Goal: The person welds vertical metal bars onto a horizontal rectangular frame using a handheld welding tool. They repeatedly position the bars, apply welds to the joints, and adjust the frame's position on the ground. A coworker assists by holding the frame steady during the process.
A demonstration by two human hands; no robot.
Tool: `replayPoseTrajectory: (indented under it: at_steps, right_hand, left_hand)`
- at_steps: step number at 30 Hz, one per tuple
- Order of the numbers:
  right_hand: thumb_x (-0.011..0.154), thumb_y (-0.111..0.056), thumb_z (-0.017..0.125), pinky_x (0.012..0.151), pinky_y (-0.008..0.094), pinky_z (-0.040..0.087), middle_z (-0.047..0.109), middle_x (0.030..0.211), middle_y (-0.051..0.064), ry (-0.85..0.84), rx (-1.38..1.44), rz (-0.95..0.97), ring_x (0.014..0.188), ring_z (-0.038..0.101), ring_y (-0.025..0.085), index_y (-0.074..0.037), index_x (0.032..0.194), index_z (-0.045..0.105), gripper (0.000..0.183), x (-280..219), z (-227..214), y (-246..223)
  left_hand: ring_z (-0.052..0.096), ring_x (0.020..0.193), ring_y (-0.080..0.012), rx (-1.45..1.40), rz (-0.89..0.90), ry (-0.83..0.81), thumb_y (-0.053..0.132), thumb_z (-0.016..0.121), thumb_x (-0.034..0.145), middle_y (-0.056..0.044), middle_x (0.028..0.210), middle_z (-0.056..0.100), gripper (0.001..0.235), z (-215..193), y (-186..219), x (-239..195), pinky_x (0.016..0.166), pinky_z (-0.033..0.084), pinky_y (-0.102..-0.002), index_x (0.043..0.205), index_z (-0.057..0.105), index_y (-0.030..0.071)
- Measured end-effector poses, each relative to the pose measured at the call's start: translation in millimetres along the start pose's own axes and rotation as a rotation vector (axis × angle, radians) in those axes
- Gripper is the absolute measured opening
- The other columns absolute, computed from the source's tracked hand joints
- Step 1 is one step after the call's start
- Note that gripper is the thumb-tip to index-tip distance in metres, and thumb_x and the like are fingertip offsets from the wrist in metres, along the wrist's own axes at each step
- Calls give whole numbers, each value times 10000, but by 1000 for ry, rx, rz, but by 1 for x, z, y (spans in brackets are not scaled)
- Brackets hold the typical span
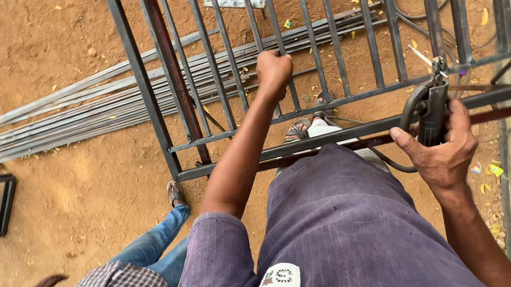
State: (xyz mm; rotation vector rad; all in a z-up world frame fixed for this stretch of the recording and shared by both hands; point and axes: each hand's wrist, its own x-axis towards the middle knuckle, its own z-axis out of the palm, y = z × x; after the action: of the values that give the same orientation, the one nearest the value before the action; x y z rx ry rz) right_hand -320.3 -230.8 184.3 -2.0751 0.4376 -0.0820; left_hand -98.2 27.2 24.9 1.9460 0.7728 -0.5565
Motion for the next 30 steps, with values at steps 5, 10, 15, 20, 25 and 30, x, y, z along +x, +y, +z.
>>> replayPoseTrajectory:
  at_steps: [5, 10, 15, 20, 25, 30]
  right_hand:
    - [880, -335, 940, 944, 302, 568, 685, 1167, 98, 80, -22, -40, 1045, 666, 148, 46, 1456, 509, 814, -44, 14, -11]
    - [780, -386, 926, 873, 340, 568, 697, 1104, 115, 133, -129, 110, 967, 672, 195, 13, 1473, 534, 890, -86, 43, -31]
    - [738, -404, 923, 882, 380, 582, 718, 1132, 147, 118, -162, 135, 997, 714, 250, 9, 1442, 546, 899, -100, 63, -45]
    - [760, -409, 907, 922, 399, 590, 710, 1190, 171, 103, -144, 83, 1065, 720, 285, 14, 1475, 517, 917, -102, 80, -49]
    - [707, -410, 906, 884, 422, 594, 700, 1177, 210, 34, -193, 72, 1039, 727, 323, 22, 1446, 521, 939, -99, 95, -53]
    - [733, -415, 895, 880, 418, 603, 700, 1191, 211, -7, -177, 60, 1048, 730, 325, 21, 1460, 511, 931, -94, 100, -59]
  left_hand:
    - [699, 721, -262, -63, 187, 60, 31, 606, 806, -216, 775, 730, 242, 2, 19, 10, 660, 536, -414, 997, 718, -66]
    - [739, 842, -325, 93, 245, -10, -24, 542, 803, -263, 932, 743, 401, -1, 22, -4, 763, 589, -451, 1187, 648, -69]
    - [706, 976, -436, 352, 487, -75, -34, 540, 806, -349, 1013, 681, 652, -13, 15, -5, 857, 567, -496, 1425, 369, -145]
    - [716, 954, -443, 583, 512, -133, -34, 599, 800, -320, 970, 710, 751, -16, 14, 2, 841, 576, -501, 1466, 281, -174]
    - [723, 1012, -387, 674, 463, -195, 29, 711, 807, -237, 1000, 729, 149, -24, 21, 8, 885, 576, -483, 943, 767, 2]
    - [765, 873, -209, 711, 343, -229, 110, 753, 820, -88, 894, 779, 33, -30, 34, 9, 745, 586, -419, 838, 738, 86]
